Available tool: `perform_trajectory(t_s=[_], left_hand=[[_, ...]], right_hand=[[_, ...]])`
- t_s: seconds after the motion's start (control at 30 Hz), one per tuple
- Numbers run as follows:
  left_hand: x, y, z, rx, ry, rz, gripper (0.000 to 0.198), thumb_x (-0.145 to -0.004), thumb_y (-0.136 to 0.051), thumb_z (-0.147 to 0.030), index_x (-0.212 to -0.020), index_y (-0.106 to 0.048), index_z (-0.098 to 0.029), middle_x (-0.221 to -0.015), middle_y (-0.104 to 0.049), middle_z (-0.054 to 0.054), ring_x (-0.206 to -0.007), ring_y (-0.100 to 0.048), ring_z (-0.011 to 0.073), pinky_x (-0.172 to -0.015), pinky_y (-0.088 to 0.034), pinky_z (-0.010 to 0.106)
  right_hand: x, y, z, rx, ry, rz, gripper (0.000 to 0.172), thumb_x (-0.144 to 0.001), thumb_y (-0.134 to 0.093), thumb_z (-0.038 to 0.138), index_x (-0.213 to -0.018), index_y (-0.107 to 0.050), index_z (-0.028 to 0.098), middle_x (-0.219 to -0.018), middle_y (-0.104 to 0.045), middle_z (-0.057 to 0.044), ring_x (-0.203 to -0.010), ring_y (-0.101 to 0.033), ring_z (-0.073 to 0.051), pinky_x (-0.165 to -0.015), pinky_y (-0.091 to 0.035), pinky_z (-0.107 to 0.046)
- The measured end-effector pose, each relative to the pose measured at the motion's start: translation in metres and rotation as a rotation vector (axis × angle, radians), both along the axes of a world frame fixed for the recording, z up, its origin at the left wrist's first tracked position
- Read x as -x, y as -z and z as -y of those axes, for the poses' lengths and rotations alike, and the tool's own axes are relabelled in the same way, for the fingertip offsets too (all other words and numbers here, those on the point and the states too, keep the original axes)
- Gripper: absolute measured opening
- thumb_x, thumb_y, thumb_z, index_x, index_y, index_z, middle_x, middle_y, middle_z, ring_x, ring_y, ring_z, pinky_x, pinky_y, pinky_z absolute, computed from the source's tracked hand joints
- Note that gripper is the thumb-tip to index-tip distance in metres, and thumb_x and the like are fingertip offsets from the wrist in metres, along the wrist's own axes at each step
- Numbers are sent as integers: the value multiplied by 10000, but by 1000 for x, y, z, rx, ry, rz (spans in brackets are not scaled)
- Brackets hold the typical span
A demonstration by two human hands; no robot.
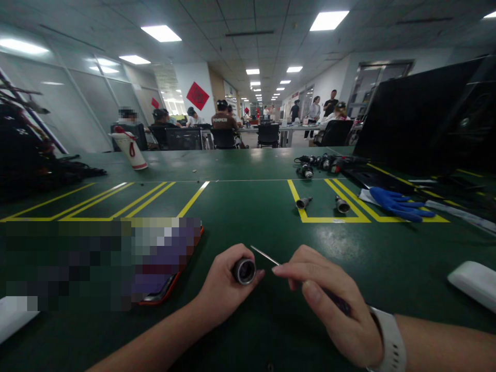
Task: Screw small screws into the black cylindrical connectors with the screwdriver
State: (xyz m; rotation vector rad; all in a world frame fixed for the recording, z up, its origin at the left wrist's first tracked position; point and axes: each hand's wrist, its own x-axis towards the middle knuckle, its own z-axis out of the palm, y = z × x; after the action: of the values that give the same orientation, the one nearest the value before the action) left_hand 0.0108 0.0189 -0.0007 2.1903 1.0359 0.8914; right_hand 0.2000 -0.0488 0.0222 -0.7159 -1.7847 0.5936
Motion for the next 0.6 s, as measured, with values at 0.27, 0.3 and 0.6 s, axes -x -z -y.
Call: perform_trajectory(t_s=[0.27,0.3,0.6], left_hand=[[-1,0,2,2,-38,-13,201,-721,-598,-237,-599,-445,-193,-582,-451,-47,-539,-431,110,-500,-347,221],[-1,0,2,-15,-44,-31,196,-724,-592,-234,-598,-448,-193,-586,-458,-42,-551,-439,115,-508,-351,224],[-2,-4,5,-66,-26,-78,203,-736,-558,-218,-586,-422,-198,-592,-467,-28,-578,-447,130,-519,-344,237]], right_hand=[[8,0,13,50,76,145,89,-835,-461,176,-778,-523,207,-638,-508,-12,-600,-486,-156,-546,-397,-297],[9,-1,13,46,86,168,101,-834,-454,171,-757,-510,204,-627,-498,-11,-592,-474,-154,-545,-393,-296],[13,1,9,376,108,61,246,-881,-405,297,-677,-492,190,-638,-481,-5,-602,-466,-144,-551,-370,-284]])
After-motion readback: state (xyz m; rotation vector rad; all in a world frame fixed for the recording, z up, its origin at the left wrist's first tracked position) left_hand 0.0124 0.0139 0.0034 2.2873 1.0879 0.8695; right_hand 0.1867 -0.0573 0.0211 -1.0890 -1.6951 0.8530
